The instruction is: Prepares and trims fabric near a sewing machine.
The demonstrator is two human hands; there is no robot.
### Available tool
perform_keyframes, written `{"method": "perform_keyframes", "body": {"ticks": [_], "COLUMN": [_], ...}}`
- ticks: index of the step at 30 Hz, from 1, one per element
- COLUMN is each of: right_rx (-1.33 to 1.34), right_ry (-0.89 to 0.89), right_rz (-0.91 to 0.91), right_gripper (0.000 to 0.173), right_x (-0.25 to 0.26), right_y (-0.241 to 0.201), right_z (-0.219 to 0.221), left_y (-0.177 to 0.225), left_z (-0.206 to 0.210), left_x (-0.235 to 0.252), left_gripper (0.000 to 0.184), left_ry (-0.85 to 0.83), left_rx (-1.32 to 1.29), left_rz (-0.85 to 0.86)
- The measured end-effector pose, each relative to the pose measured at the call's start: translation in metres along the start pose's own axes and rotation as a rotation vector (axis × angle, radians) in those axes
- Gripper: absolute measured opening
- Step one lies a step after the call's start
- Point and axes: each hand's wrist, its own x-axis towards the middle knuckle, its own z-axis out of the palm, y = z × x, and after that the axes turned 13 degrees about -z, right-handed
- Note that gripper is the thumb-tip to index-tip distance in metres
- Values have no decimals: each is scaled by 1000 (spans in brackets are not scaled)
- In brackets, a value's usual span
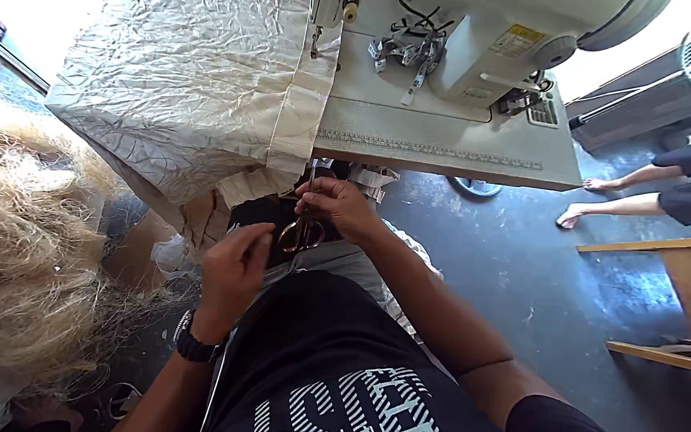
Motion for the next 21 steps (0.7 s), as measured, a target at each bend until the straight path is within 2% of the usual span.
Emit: {"method": "perform_keyframes", "body": {"ticks": [2, 3, 7, 9, 11, 15, 17, 19, 21], "right_rx": [56, 120, 327, 293, 264, 52, -46, -73, 9], "right_ry": [12, 4, -55, -67, -81, -280, -292, -93, 185], "right_rz": [19, 44, 119, 108, 84, -40, 83, 325, 447], "right_gripper": [16, 17, 19, 18, 16, 21, 28, 49, 70], "right_x": [2, 3, 3, 0, 1, 10, 17, 30, 53], "right_y": [-1, -3, -12, -10, -6, 11, 23, 40, 67], "right_z": [-3, -1, 25, 39, 45, 44, 40, 35, 30], "left_y": [-8, -13, -38, -43, -51, -71, -80, -94, -106], "left_z": [-6, -7, 4, 9, 10, 1, -4, -10, -19], "left_x": [8, 12, 17, 10, 5, -4, -11, -17, -21], "left_gripper": [27, 28, 38, 35, 33, 58, 60, 51, 39], "left_ry": [6, -71, -654, -774, -793, -849, -820, -760, -679], "left_rx": [-117, -199, -798, -1104, -1254, -1258, -1182, -1210, -1276], "left_rz": [-92, -158, -362, -427, -419, -376, -357, -325, -325]}}
